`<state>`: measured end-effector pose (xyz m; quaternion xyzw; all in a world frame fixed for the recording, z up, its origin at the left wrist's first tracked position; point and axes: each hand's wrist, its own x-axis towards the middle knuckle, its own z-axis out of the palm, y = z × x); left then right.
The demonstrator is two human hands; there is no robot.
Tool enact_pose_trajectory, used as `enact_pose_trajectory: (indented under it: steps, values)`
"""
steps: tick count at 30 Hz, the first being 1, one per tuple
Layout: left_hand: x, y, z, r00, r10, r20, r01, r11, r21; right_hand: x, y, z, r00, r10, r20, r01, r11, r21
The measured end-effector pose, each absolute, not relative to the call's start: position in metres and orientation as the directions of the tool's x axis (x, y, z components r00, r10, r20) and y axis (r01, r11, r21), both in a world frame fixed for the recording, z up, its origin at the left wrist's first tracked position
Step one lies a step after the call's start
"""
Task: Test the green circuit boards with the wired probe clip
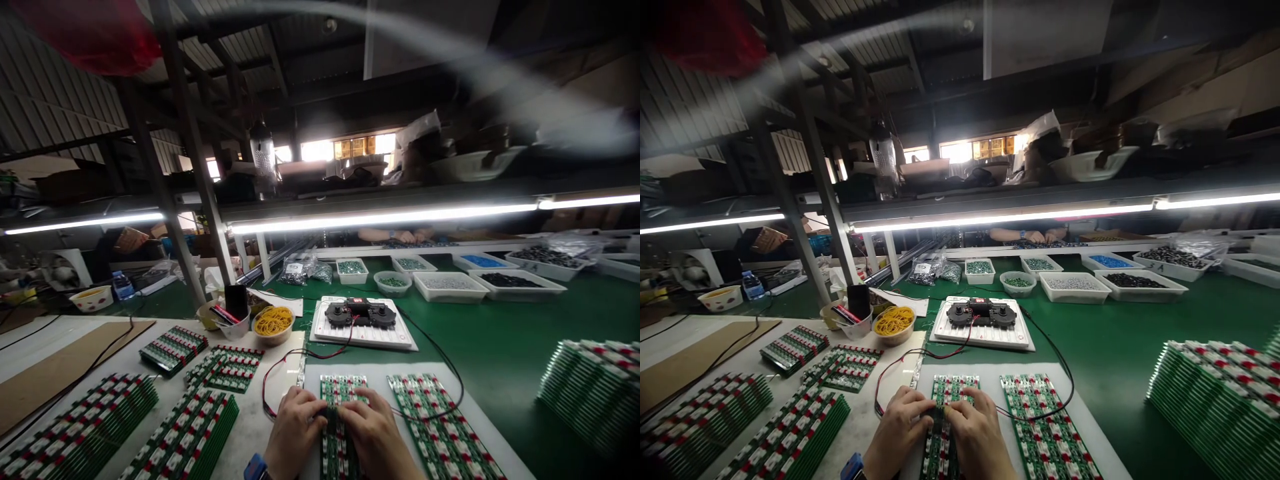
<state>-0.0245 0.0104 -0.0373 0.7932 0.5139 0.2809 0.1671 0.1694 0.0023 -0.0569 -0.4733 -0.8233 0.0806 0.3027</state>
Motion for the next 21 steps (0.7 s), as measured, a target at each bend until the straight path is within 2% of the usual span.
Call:
enact_pose_trajectory:
  steps: [6, 10, 15, 18, 21]
  values:
    - [-0.024, 0.010, -0.039, 0.327, 0.904, 0.274, 0.744, -0.425, 0.515, 0.168, 0.003, -0.056, -0.356, 0.839, 0.411, 0.743, 0.521, -0.420]
    - [-0.025, 0.010, -0.041, 0.351, 0.885, 0.304, 0.754, -0.460, 0.468, 0.165, 0.005, -0.059, -0.321, 0.829, 0.457, 0.741, 0.520, -0.424]
    - [-0.025, 0.010, -0.041, 0.376, 0.869, 0.323, 0.768, -0.487, 0.416, 0.158, 0.007, -0.066, -0.296, 0.792, 0.534, 0.761, 0.533, -0.370]
    - [-0.024, 0.011, -0.041, 0.379, 0.871, 0.311, 0.769, -0.484, 0.417, 0.156, 0.007, -0.068, -0.297, 0.789, 0.538, 0.775, 0.529, -0.347]
    - [-0.024, 0.013, -0.041, 0.355, 0.888, 0.291, 0.755, -0.456, 0.471, 0.157, 0.007, -0.065, -0.300, 0.801, 0.518, 0.768, 0.525, -0.367]
